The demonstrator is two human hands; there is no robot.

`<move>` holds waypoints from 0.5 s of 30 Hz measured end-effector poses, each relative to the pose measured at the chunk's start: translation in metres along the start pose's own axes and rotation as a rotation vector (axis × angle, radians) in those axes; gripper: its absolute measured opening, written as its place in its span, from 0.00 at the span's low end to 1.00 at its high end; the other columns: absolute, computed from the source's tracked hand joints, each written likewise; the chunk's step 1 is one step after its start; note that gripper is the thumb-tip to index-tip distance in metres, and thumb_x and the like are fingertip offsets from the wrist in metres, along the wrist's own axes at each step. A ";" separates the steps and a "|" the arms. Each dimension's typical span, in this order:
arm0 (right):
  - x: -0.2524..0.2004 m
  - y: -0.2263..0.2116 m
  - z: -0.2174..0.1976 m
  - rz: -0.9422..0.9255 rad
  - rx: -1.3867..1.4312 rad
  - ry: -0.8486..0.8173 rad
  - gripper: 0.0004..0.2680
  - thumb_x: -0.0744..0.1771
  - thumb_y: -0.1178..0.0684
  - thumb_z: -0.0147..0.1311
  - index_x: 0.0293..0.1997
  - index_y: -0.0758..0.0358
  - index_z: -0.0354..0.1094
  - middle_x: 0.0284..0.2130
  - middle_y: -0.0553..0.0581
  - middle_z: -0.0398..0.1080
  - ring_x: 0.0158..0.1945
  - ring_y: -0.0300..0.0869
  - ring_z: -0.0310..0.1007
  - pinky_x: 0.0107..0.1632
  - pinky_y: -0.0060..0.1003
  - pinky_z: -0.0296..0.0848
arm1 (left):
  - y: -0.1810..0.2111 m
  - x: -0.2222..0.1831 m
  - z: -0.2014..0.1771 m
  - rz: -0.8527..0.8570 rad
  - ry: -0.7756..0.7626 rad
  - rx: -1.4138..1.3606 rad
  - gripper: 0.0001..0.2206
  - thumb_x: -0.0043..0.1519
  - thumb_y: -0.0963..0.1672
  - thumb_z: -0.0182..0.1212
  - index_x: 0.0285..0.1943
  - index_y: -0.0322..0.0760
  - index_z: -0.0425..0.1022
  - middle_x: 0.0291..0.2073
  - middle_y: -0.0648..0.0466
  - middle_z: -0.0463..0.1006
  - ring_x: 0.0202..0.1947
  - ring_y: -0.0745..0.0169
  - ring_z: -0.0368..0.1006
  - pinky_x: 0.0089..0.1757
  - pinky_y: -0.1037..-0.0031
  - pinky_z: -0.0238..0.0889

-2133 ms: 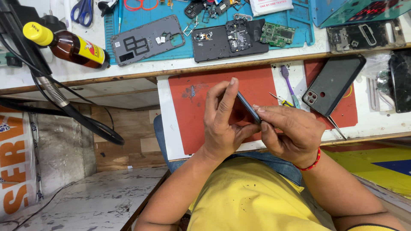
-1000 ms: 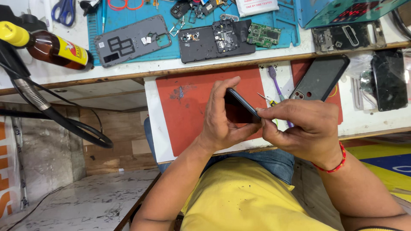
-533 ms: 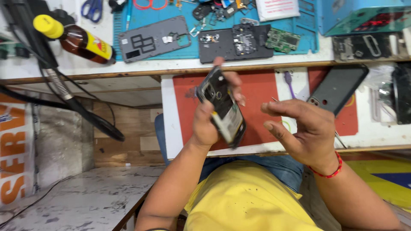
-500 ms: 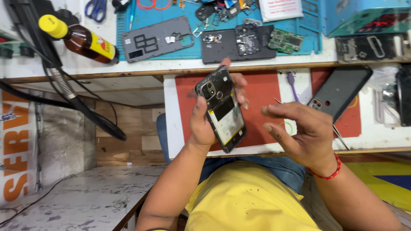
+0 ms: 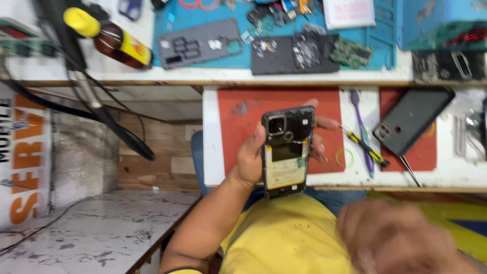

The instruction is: The person uses a screwdriver to remove screws from the back of a disassembled smartphone. They then flip the phone over and use their fingers to press and align the screen edges, attempting to reseat the display.

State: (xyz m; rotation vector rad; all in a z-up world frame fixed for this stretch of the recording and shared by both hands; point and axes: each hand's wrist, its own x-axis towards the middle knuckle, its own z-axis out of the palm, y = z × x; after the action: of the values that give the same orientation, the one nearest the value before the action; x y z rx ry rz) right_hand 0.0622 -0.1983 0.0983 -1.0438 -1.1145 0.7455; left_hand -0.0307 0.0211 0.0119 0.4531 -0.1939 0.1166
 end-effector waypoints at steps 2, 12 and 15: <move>-0.007 -0.016 0.000 0.154 0.016 -0.059 0.04 0.69 0.58 0.54 0.40 0.69 0.70 0.32 0.58 0.73 0.32 0.48 0.74 0.40 0.42 0.74 | -0.007 -0.003 -0.002 -0.017 0.003 -0.041 0.39 0.72 0.61 0.47 0.84 0.34 0.46 0.71 0.33 0.59 0.57 0.51 0.72 0.59 0.58 0.64; 0.016 -0.012 0.040 0.223 -0.441 0.281 0.02 0.67 0.62 0.58 0.41 0.69 0.72 0.33 0.57 0.73 0.34 0.48 0.74 0.39 0.41 0.72 | -0.016 -0.015 0.005 -0.073 0.053 -0.131 0.39 0.71 0.60 0.47 0.83 0.35 0.44 0.75 0.32 0.54 0.61 0.45 0.70 0.64 0.47 0.61; 0.012 -0.015 0.039 0.220 -0.600 0.355 0.02 0.67 0.63 0.59 0.41 0.69 0.73 0.33 0.56 0.73 0.34 0.48 0.74 0.39 0.41 0.72 | -0.023 -0.016 0.003 -0.052 0.069 -0.098 0.37 0.72 0.60 0.46 0.82 0.35 0.46 0.75 0.31 0.54 0.61 0.41 0.71 0.63 0.48 0.61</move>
State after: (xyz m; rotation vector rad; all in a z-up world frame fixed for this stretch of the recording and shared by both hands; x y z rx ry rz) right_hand 0.0283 -0.1819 0.1198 -1.7531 -0.9361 0.3683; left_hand -0.0431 -0.0015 0.0014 0.3556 -0.1194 0.0709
